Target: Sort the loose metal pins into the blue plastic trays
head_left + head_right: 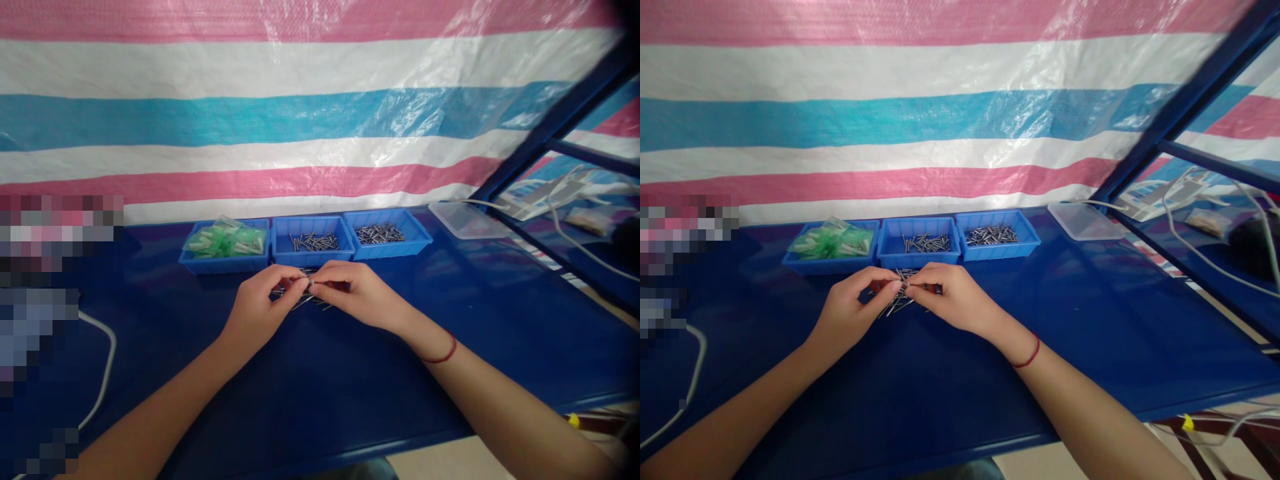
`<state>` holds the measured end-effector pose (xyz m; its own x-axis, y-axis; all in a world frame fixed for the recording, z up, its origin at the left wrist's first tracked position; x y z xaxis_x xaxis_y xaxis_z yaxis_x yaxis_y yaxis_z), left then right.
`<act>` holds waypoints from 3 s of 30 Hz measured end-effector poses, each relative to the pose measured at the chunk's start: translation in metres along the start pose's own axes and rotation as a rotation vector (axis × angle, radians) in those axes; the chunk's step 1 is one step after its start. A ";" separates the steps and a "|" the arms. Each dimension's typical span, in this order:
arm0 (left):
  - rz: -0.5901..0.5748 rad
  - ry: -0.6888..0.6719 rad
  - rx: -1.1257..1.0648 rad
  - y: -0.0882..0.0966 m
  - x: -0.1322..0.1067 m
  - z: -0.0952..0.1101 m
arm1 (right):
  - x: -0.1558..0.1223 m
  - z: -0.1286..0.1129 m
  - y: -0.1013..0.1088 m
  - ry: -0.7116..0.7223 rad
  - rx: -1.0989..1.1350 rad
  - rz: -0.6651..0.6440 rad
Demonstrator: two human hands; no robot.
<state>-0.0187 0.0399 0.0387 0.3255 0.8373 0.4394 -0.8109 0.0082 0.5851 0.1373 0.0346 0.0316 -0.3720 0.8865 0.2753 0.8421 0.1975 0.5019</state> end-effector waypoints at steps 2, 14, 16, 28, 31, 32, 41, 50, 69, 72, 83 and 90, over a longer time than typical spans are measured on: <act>0.004 -0.002 -0.004 0.001 0.000 0.002 | 0.000 -0.001 0.000 0.004 -0.005 0.001; 0.024 -0.050 -0.001 0.001 0.000 0.001 | 0.000 -0.004 0.003 -0.012 0.000 0.033; 0.030 -0.065 0.003 0.002 0.000 0.001 | 0.001 -0.004 0.004 -0.013 -0.006 0.054; -0.048 -0.048 0.043 -0.003 0.001 -0.004 | 0.000 -0.001 0.012 -0.006 0.026 0.226; -0.084 -0.054 0.064 -0.005 0.001 -0.004 | -0.001 -0.005 0.011 0.051 -0.012 0.214; -0.092 -0.055 0.075 -0.006 0.000 -0.004 | -0.002 -0.007 0.011 0.072 -0.032 0.206; -0.127 -0.043 0.096 -0.009 -0.003 -0.005 | -0.012 0.007 0.075 0.027 -0.348 0.805; -0.208 -0.206 0.256 -0.014 -0.004 -0.003 | -0.004 0.047 0.093 -0.157 -0.743 0.675; -0.266 -0.344 0.721 -0.023 -0.008 -0.005 | 0.000 -0.006 0.017 0.118 -0.424 0.171; -0.239 -0.342 0.725 -0.022 -0.008 -0.004 | -0.001 -0.009 0.007 0.167 -0.457 0.036; -0.208 -0.169 0.512 -0.015 -0.003 -0.011 | -0.006 -0.002 -0.024 0.208 -0.713 -0.158; -0.070 -0.100 0.333 -0.008 0.000 -0.015 | -0.003 -0.002 -0.005 0.170 -0.727 -0.041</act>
<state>-0.0197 0.0483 0.0237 0.4339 0.7830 0.4457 -0.5873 -0.1294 0.7990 0.1332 0.0300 0.0297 -0.5026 0.7957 0.3380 0.3774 -0.1497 0.9138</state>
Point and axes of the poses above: each hand's wrist, its own x-axis towards the middle knuckle, its own y-axis out of the back of the hand, z = x × y, the point moved 5 cm from there along x, towards the middle knuckle, and after that the axes turned 2 degrees about z, right-handed, at the moved point
